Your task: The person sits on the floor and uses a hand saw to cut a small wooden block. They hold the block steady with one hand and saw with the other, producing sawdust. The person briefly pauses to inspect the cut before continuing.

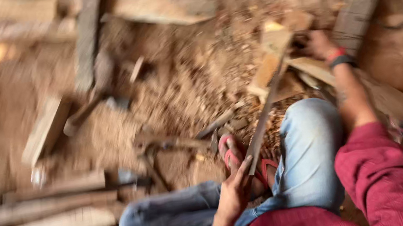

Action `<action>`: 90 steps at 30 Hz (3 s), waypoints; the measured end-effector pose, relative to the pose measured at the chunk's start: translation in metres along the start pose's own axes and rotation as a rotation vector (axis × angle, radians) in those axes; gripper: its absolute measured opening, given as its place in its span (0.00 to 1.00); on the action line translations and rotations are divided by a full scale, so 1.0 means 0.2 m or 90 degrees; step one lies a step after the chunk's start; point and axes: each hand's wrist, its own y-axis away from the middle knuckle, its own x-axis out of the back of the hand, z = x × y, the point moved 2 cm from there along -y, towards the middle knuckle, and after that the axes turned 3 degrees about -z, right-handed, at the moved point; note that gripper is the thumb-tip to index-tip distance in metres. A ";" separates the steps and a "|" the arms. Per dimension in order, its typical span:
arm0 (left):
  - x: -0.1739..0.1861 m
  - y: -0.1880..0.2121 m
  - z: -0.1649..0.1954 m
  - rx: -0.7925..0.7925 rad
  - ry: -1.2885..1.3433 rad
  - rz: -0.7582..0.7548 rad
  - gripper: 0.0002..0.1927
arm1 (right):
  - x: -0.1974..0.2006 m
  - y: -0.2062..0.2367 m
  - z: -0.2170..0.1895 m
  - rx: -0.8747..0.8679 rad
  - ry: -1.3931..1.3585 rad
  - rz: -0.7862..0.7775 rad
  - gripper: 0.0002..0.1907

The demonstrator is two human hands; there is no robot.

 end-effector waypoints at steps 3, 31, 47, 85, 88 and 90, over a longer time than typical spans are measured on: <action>-0.03 0.14 -0.12 0.140 -0.064 -0.090 0.33 | 0.00 0.02 0.06 0.023 0.326 0.107 0.38; -0.02 0.13 -0.26 0.073 0.005 0.019 0.39 | -0.13 0.38 -0.11 0.256 0.467 0.140 0.41; -0.05 0.12 -0.30 0.153 -0.031 -0.021 0.41 | -0.13 0.45 -0.14 -0.072 0.439 0.225 0.32; -0.06 0.11 -0.29 0.186 0.039 0.002 0.32 | -0.05 0.34 -0.20 -0.175 0.218 0.082 0.47; -0.06 0.11 -0.29 0.145 0.046 0.017 0.32 | -0.06 0.35 -0.18 -0.136 0.248 0.118 0.45; -0.06 0.11 -0.29 0.145 0.052 0.017 0.32 | -0.07 0.37 -0.17 -0.125 0.310 0.149 0.43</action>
